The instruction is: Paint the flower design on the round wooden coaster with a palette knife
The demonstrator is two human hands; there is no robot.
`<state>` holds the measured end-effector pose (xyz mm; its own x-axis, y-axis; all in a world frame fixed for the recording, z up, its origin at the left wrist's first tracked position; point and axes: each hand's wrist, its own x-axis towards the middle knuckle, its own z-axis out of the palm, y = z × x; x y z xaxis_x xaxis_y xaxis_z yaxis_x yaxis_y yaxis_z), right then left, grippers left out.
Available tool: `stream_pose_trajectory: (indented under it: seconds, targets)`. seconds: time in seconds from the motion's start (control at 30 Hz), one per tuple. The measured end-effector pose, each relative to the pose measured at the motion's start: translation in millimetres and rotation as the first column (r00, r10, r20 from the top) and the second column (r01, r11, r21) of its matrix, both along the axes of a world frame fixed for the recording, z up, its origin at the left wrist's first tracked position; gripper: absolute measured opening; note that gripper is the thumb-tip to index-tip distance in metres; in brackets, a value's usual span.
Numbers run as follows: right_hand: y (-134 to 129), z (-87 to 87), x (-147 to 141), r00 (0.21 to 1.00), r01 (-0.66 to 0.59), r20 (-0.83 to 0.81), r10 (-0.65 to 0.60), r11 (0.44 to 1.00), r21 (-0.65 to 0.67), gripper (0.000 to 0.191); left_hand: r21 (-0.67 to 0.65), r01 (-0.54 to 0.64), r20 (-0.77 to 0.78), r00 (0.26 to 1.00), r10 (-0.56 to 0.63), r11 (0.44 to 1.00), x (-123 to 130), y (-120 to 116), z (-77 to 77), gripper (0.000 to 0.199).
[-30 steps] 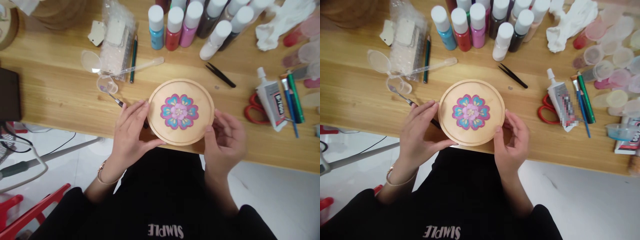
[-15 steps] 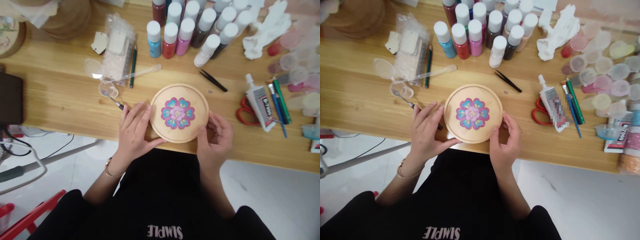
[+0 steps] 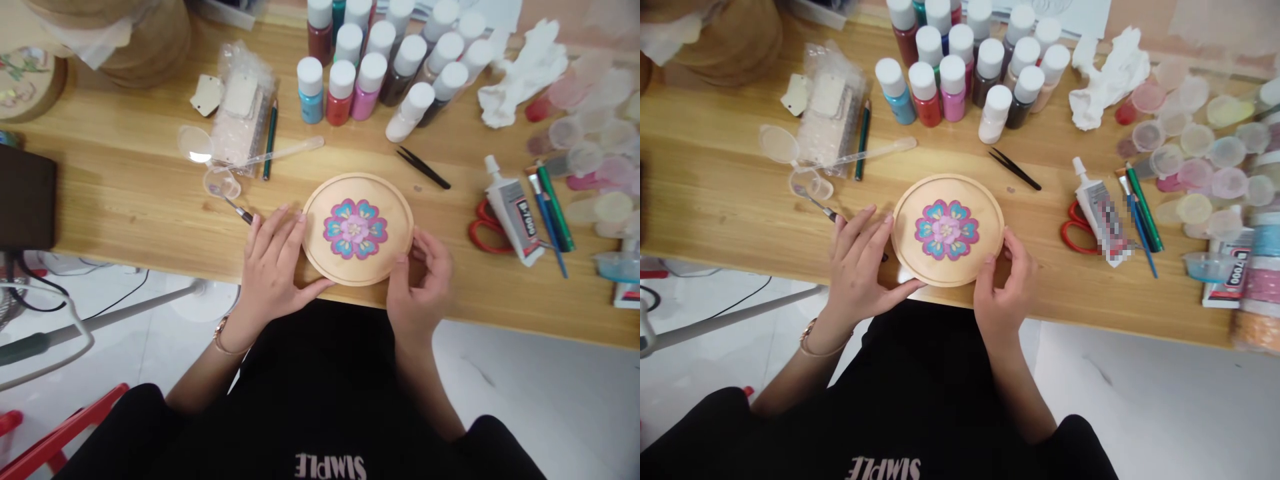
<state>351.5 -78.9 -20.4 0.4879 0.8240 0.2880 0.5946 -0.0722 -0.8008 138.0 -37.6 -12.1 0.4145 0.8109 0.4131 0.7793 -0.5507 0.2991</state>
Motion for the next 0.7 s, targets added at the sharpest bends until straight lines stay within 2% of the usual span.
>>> stream_pose_trajectory:
  seconds: [0.3,0.5,0.7]
  targets:
    - [-2.3,-1.3,1.2,0.999,-0.001,-0.033,0.001,1.000,0.007,0.036,-0.011,0.027,0.044,0.999,-0.026,1.000,-1.4,-0.2,0.4,0.097]
    - [-3.1,-3.7,1.0,0.999,0.001,-0.046,0.001,1.000,0.029,0.036,0.044,0.000,0.041,0.999,-0.002,0.999,-3.7,-1.6,-3.4,0.098]
    - [-1.7,-5.5,2.0,1.000,0.009,-0.023,-0.008,0.999,0.031,0.035,0.006,0.012,0.028,1.000,-0.012,1.000,-2.9,-0.2,-3.1,0.097]
